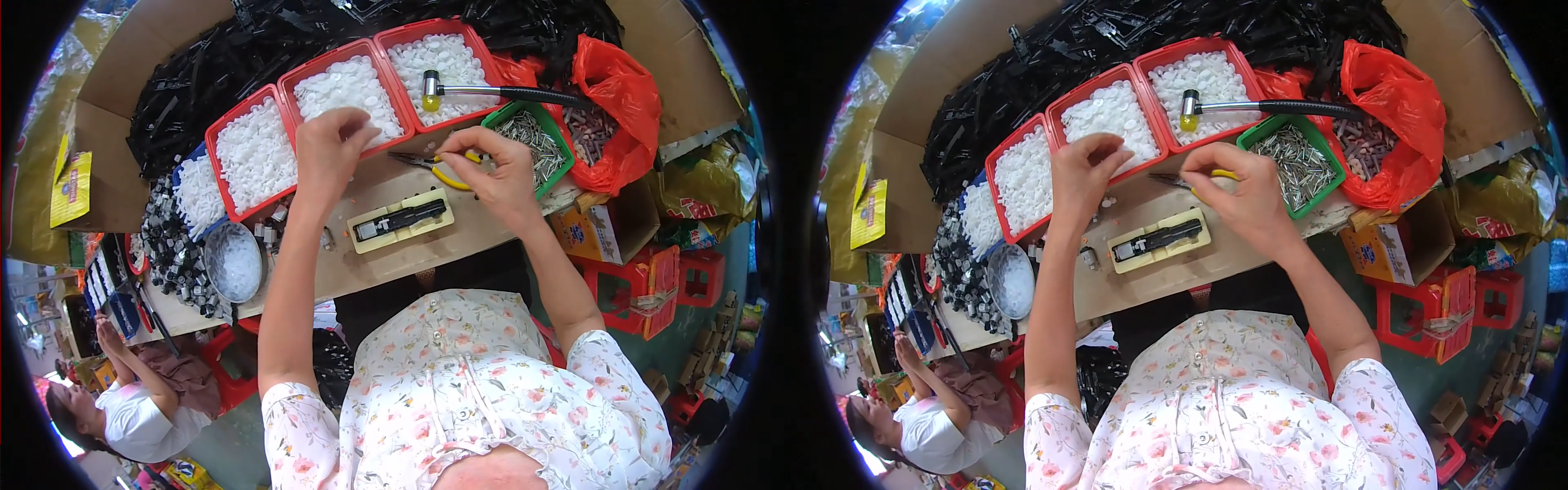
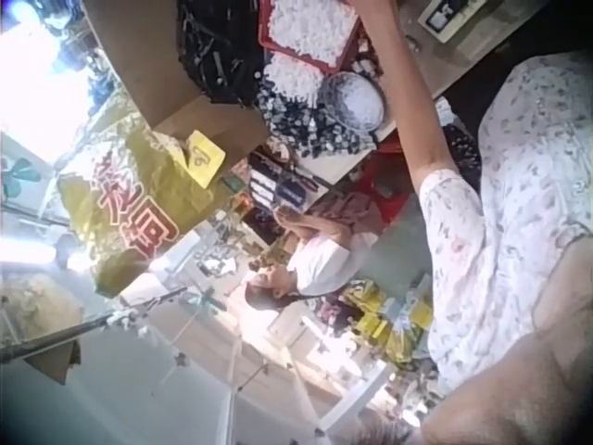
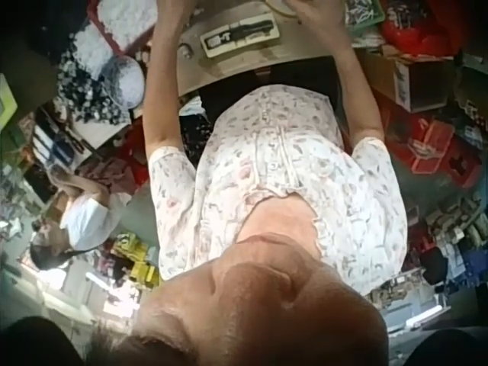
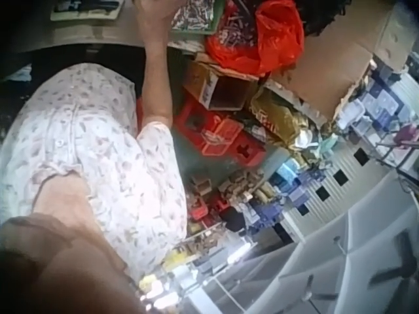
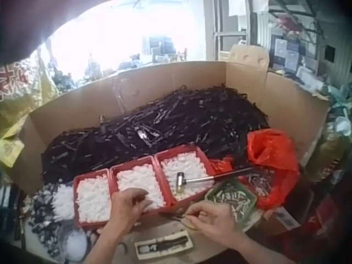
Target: Manually assembling small white and black plastic parts using a jig and pliers on a factory workbench.
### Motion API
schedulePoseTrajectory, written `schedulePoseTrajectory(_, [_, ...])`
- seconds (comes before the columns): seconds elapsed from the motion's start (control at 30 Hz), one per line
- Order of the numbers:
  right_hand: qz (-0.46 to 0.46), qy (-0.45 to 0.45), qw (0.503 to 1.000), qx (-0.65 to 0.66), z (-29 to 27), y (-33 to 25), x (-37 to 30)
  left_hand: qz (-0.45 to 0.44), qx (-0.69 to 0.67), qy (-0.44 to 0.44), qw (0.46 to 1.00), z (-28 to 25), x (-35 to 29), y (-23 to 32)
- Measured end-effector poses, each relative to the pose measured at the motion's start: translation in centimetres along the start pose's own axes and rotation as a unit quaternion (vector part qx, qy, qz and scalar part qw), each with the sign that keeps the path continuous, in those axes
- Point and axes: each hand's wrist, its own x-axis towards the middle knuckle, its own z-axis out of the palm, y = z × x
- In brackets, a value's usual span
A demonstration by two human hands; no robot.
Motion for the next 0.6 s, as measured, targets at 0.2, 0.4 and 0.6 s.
schedulePoseTrajectory(0.2, [-0.09, 0.003, 0.994, 0.056, 3.0, -0.5, 0.6, -0.096, -0.2, 0.003, 0.975, 0.5, -4.2, 2.2])
schedulePoseTrajectory(0.4, [-0.1, -0.006, 0.994, 0.037, 4.2, -0.3, 0.1, -0.134, -0.329, 0.028, 0.934, 0.4, -6.6, 3.5])
schedulePoseTrajectory(0.6, [-0.149, -0.003, 0.989, -0.019, 4.5, -0.2, -0.2, -0.174, -0.401, -0.005, 0.9, 0.0, -7.2, 3.6])
